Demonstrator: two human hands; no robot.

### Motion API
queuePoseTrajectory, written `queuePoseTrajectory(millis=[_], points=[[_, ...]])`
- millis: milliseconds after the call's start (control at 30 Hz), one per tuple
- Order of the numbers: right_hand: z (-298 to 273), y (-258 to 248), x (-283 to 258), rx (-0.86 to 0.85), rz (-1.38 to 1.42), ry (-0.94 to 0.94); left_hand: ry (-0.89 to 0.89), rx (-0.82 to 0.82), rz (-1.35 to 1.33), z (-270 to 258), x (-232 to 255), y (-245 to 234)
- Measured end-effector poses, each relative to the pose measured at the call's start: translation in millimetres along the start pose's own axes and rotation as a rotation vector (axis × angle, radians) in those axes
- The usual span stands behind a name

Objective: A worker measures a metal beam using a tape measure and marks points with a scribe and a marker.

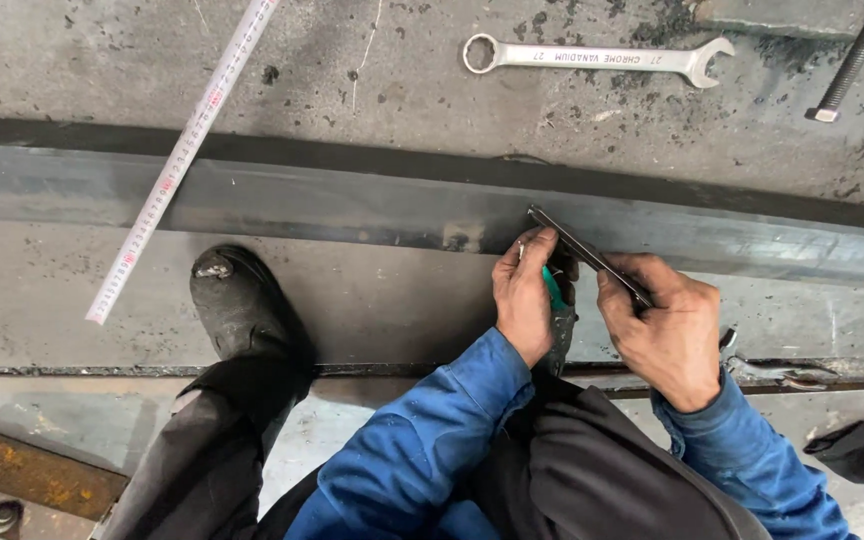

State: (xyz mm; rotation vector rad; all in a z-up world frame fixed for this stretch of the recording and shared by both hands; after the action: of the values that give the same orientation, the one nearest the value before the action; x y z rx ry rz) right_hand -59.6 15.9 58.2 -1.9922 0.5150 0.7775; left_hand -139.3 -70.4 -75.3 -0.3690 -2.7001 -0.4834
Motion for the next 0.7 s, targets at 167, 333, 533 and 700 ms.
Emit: queuePoseTrajectory(millis=[167,333,533,700], points=[[2,-2,-8,-0.044,-0.075,-0.002,-0.016,-0.013,0.023,-13,16,10],[17,-10,-28,-0.125,-0.218,-0.051,-0.047,-0.009,-0.014,-15,16,6],[45,-22,-38,-0.345,-0.732,-0.761,-0.133,-0.079,0.025,-25,27,3],[65,-20,-63,-0.598,-1.055,-0.825,-0.136,-0.131,0.118,-24,13,1]])
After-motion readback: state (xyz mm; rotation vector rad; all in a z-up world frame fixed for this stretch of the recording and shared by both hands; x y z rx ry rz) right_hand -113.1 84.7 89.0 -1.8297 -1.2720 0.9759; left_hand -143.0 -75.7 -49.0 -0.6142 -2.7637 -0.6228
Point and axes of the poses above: each hand's wrist, its own z-axis towards the middle knuckle, its own y-axis out of the palm, x = y × z, the point moved 3 cm from there along z, towards the middle knuckle, and after that the axes turned 8 degrees about z, right-handed, at the moved point
